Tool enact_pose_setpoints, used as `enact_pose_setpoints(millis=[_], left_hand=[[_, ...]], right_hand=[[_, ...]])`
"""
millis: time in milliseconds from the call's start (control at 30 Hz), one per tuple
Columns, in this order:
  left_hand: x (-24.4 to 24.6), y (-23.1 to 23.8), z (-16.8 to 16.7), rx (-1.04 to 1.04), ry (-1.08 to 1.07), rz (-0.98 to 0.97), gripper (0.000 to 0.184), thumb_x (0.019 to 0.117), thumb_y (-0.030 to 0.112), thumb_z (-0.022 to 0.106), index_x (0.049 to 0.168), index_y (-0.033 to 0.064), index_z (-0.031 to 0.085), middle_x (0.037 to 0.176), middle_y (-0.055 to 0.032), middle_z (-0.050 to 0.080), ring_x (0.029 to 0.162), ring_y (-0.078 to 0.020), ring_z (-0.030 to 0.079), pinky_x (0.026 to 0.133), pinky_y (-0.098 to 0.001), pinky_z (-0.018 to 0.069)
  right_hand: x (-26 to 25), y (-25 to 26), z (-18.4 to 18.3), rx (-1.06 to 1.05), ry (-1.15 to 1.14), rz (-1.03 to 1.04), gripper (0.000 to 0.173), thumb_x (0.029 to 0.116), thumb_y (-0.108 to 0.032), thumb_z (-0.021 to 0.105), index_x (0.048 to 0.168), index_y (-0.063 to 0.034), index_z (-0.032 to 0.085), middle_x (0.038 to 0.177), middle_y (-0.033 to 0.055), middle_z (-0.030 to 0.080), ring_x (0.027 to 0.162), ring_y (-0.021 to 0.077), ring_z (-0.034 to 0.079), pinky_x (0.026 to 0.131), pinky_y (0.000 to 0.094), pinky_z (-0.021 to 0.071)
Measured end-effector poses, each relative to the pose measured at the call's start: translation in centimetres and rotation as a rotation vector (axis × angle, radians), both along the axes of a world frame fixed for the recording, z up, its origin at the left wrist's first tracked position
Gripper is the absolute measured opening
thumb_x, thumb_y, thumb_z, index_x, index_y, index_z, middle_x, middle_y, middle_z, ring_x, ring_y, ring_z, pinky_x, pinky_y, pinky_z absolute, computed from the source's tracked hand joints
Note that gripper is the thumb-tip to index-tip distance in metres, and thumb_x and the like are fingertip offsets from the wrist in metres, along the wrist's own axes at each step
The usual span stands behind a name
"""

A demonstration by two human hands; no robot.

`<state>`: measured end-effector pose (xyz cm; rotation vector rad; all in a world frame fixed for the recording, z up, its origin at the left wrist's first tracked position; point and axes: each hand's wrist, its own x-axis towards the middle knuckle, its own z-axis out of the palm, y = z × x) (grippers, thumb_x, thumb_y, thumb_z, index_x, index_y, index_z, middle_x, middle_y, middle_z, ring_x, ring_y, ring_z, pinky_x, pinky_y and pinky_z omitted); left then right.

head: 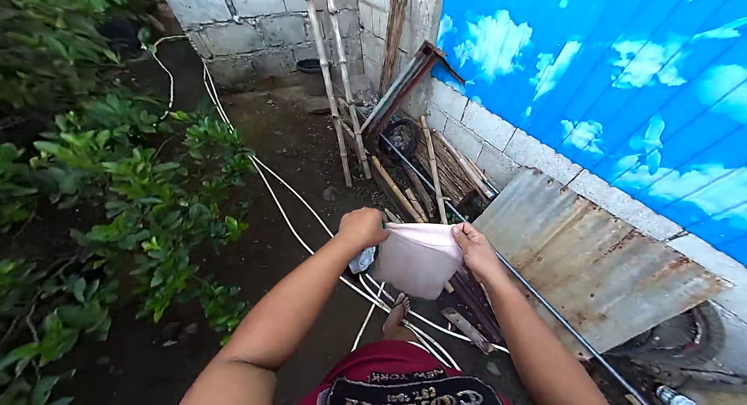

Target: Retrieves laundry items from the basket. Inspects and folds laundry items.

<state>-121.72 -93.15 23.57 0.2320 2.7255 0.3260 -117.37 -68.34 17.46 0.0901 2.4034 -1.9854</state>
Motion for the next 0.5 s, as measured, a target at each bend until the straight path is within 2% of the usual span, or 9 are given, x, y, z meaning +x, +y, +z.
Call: enact_pose_setpoints(millis=[33, 100, 133, 200, 233, 300, 367, 433, 500], left_hand=[[-2.5, -0.2, 0.7, -0.012, 0.03, 0.005, 0.03, 0.0996, 0.034, 0.062, 0.115, 0.0113, 0.073, 0.108, -0.0195, 0.072, 0.108, -0.0418, 0.067, 0.086, -0.0679, 0.0496], [-7.6, -0.3, 2.4, -0.031, 0.088, -0.008, 0.028, 0.0996, 0.034, 0.062, 0.112, 0.0114, 0.073, 0.104, -0.0182, 0.073, 0.103, -0.0403, 0.068, 0.084, -0.0658, 0.0506], [-10.3, -0.3, 3.6, -0.05, 0.095, -0.02, 0.028, 0.0998, 0.034, 0.062, 0.113, 0.0108, 0.072, 0.103, -0.0184, 0.072, 0.103, -0.0403, 0.068, 0.084, -0.0656, 0.0504], [-15.4, -0.3, 5.3, -0.113, 0.082, -0.063, 0.028, 0.0993, 0.033, 0.063, 0.111, 0.0099, 0.072, 0.102, -0.0181, 0.072, 0.102, -0.0403, 0.068, 0.082, -0.0654, 0.0502], [-18.1, -0.2, 6.1, -0.143, 0.078, -0.091, 0.027, 0.0988, 0.033, 0.064, 0.11, 0.0096, 0.072, 0.101, -0.0178, 0.072, 0.101, -0.04, 0.068, 0.082, -0.065, 0.0501], [-23.2, -0.2, 7.3, -0.176, 0.088, -0.136, 0.028, 0.0984, 0.033, 0.064, 0.113, 0.0092, 0.071, 0.105, -0.0189, 0.072, 0.104, -0.0417, 0.068, 0.083, -0.0667, 0.0501], [-27.7, -0.5, 8.4, -0.155, 0.15, -0.147, 0.032, 0.099, 0.035, 0.065, 0.117, 0.0093, 0.071, 0.107, -0.0216, 0.072, 0.105, -0.0452, 0.067, 0.083, -0.07, 0.05], [-31.7, -0.8, 10.1, -0.111, 0.245, -0.137, 0.031, 0.1006, 0.035, 0.062, 0.118, 0.0102, 0.07, 0.107, -0.0232, 0.071, 0.104, -0.0472, 0.067, 0.082, -0.0712, 0.0493], [-35.5, -0.9, 11.7, -0.102, 0.323, -0.155, 0.03, 0.1019, 0.032, 0.06, 0.122, 0.0127, 0.07, 0.111, -0.0232, 0.071, 0.106, -0.0477, 0.067, 0.083, -0.0714, 0.049]], right_hand=[[-2.5, 0.2, 0.2, 0.02, 0.003, 0.056, 0.017, 0.1034, -0.012, 0.058, 0.116, 0.0001, 0.058, 0.086, 0.0054, 0.069, 0.076, 0.0094, 0.067, 0.075, 0.0304, 0.0562], [-7.8, 1.3, 0.9, 0.057, -0.051, 0.244, 0.053, 0.092, -0.007, 0.07, 0.138, -0.0003, 0.044, 0.102, 0.01, 0.073, 0.088, 0.0133, 0.072, 0.084, 0.0337, 0.06], [-10.7, 1.9, 1.3, 0.091, -0.082, 0.317, 0.068, 0.0863, -0.003, 0.073, 0.144, -0.0021, 0.039, 0.106, 0.0111, 0.072, 0.091, 0.0144, 0.072, 0.086, 0.0347, 0.0599], [-16.0, 2.5, 2.0, 0.214, -0.139, 0.384, 0.078, 0.0836, 0.002, 0.071, 0.152, -0.0059, 0.035, 0.102, 0.0125, 0.069, 0.086, 0.0173, 0.068, 0.082, 0.0382, 0.0572], [-18.6, 2.7, 2.8, 0.292, -0.132, 0.385, 0.076, 0.0842, 0.002, 0.069, 0.153, -0.0073, 0.037, 0.098, 0.0122, 0.066, 0.083, 0.0189, 0.065, 0.079, 0.0404, 0.0553], [-23.2, 3.1, 5.2, 0.385, -0.053, 0.31, 0.066, 0.0861, 0.003, 0.066, 0.149, -0.0068, 0.046, 0.101, 0.0159, 0.068, 0.088, 0.0249, 0.066, 0.083, 0.0472, 0.0553], [-26.8, 3.8, 7.4, 0.41, 0.137, 0.157, 0.049, 0.0902, 0.001, 0.066, 0.138, -0.0047, 0.058, 0.099, 0.014, 0.07, 0.087, 0.0234, 0.068, 0.082, 0.0467, 0.0564], [-30.4, 4.4, 9.2, 0.516, 0.296, 0.025, 0.038, 0.0931, -0.004, 0.07, 0.13, -0.004, 0.063, 0.098, 0.0128, 0.07, 0.085, 0.0243, 0.066, 0.079, 0.0477, 0.055], [-33.7, 4.5, 10.3, 0.697, 0.327, -0.031, 0.024, 0.0964, -0.01, 0.07, 0.12, -0.0043, 0.071, 0.103, 0.0154, 0.071, 0.094, 0.0317, 0.067, 0.087, 0.0553, 0.0525]])
